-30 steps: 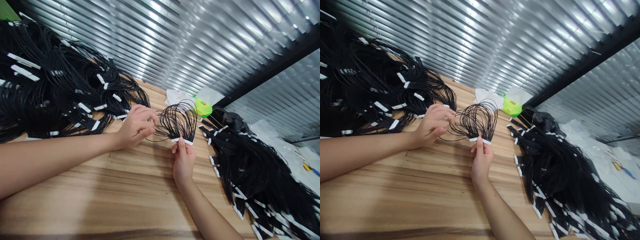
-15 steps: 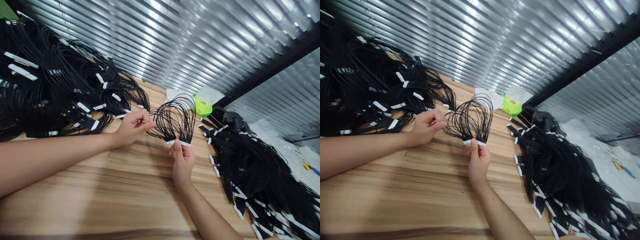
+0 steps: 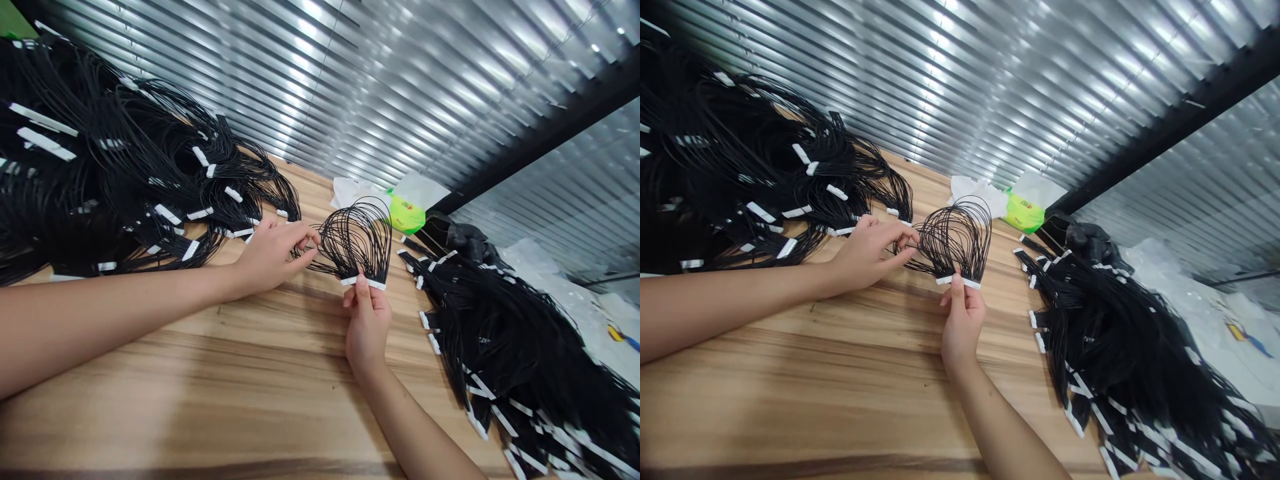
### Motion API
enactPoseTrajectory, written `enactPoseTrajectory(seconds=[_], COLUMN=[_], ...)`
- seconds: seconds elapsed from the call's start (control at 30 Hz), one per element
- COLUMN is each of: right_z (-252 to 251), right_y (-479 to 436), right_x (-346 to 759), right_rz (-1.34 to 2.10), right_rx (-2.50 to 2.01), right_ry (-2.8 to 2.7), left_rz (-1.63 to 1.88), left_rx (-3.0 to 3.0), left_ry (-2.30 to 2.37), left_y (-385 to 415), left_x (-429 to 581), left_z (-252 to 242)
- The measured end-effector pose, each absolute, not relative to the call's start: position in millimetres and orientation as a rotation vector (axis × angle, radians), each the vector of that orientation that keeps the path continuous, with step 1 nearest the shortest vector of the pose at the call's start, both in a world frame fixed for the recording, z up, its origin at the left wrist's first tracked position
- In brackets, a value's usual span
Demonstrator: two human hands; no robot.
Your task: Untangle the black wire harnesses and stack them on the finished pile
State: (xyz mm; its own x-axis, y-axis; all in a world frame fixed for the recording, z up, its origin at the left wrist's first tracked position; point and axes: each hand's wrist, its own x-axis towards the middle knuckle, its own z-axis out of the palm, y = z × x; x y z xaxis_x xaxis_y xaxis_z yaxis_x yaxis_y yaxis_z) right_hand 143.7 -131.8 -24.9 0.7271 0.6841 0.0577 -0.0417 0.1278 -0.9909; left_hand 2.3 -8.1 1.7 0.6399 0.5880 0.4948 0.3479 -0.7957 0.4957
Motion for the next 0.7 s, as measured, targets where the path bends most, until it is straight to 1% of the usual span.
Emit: enactPoseTrajectory(seconds=[0.1,0.3,0.57,0.7], right_z=[-24.4,-22.4,-18.8,-17.8], right_y=[-132.6,-135.3,-135.8,-137.1], right_x=[143.1,140.2,135.8,133.9], right_rz=[0.567,0.574,0.604,0.615], right_rx=[-1.368,-1.387,-1.350,-1.351], right_ry=[-0.606,-0.632,-0.662,-0.681], left_rz=[0.935,0.925,1.300,1.387], left_rx=[2.550,2.366,2.216,2.227], left_ry=[0.752,0.856,0.516,0.449], left_y=[-8.1,-3.5,-4.0,-6.5], left_x=[2.6,3.5,-0.9,-1.0], left_z=[0.7,-1.8,-3.0,-2.8])
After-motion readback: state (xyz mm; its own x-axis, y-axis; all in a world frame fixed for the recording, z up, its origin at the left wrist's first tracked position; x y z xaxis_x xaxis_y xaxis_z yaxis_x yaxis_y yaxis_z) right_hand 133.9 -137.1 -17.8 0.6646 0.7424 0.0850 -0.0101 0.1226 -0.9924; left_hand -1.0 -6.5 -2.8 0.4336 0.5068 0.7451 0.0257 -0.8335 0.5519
